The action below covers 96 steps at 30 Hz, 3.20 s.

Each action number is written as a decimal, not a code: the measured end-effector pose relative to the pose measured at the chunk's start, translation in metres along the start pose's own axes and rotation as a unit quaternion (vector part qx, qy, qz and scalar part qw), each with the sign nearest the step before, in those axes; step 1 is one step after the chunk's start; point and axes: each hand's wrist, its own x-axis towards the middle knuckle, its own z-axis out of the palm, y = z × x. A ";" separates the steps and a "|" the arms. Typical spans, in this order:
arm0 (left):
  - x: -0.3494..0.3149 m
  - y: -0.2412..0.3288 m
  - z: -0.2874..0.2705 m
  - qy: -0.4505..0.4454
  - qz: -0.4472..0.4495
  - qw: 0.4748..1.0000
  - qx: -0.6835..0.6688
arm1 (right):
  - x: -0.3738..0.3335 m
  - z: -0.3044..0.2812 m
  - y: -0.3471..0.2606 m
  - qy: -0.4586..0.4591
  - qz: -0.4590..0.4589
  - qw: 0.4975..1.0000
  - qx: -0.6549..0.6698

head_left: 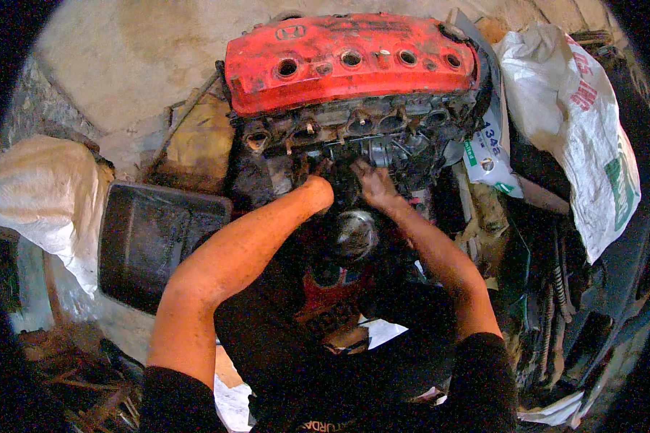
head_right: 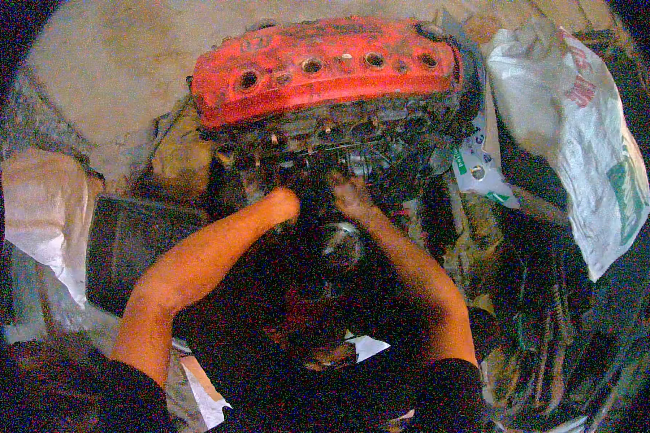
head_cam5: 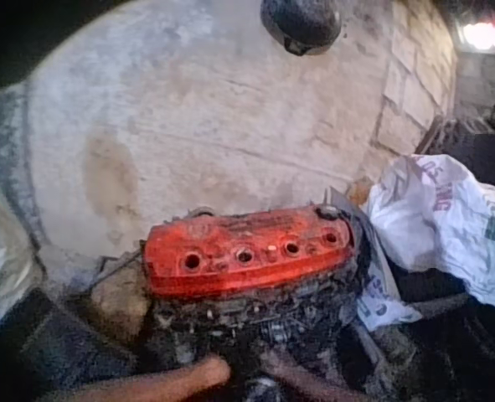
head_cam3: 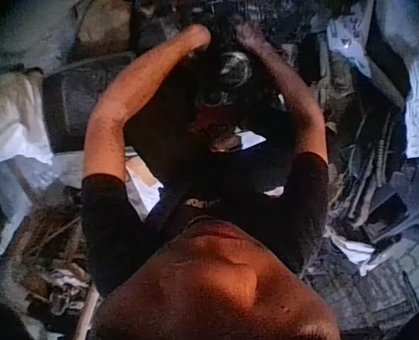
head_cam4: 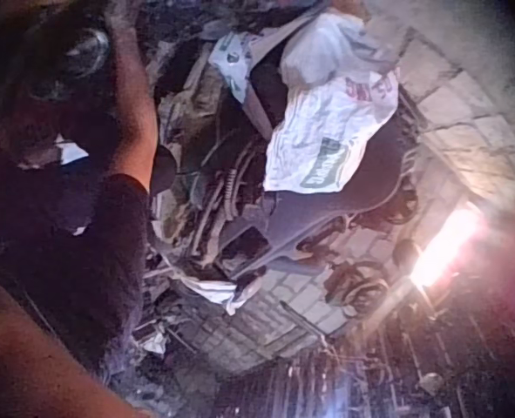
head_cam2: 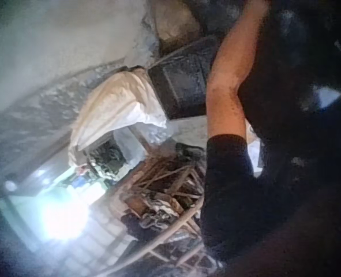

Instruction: The person sits on the floor and uses their hands to reach into and remove internal components from an engine block.

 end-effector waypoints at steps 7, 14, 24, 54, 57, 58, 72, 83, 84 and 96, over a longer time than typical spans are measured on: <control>0.009 0.013 -0.038 -0.151 -0.057 0.987 -0.004 | 0.007 -0.011 0.013 0.149 0.019 0.974 0.168; -0.009 0.042 -0.135 -0.208 -0.106 0.972 -0.037 | 0.019 -0.001 0.002 0.063 0.053 0.986 0.143; -0.017 0.036 -0.117 -0.193 -0.052 0.974 0.105 | 0.009 0.005 0.005 0.196 -0.065 0.975 0.077; 0.034 0.053 -0.147 -0.037 -0.203 0.757 -0.620 | -0.046 -0.073 -0.002 0.159 0.348 0.269 0.884; 0.026 0.050 -0.152 0.000 -0.209 0.774 -0.598 | -0.044 -0.085 -0.015 0.128 0.340 0.268 0.892; 0.027 0.050 -0.152 0.004 -0.207 0.772 -0.601 | -0.044 -0.085 -0.016 0.136 0.351 0.265 0.888; 0.010 0.029 -0.099 -0.044 -0.158 0.813 -0.559 | -0.052 -0.049 0.007 0.105 0.238 0.813 0.520; 0.005 0.026 -0.077 -0.152 -0.373 0.846 -0.350 | -0.056 0.055 -0.019 0.108 0.352 0.798 0.477; 0.006 0.025 -0.085 -0.151 -0.323 0.864 -0.356 | -0.044 0.031 -0.022 0.125 0.345 0.809 0.458; -0.001 0.009 -0.075 -0.067 -0.121 0.963 -0.229 | -0.004 0.050 -0.025 0.081 0.265 0.944 0.181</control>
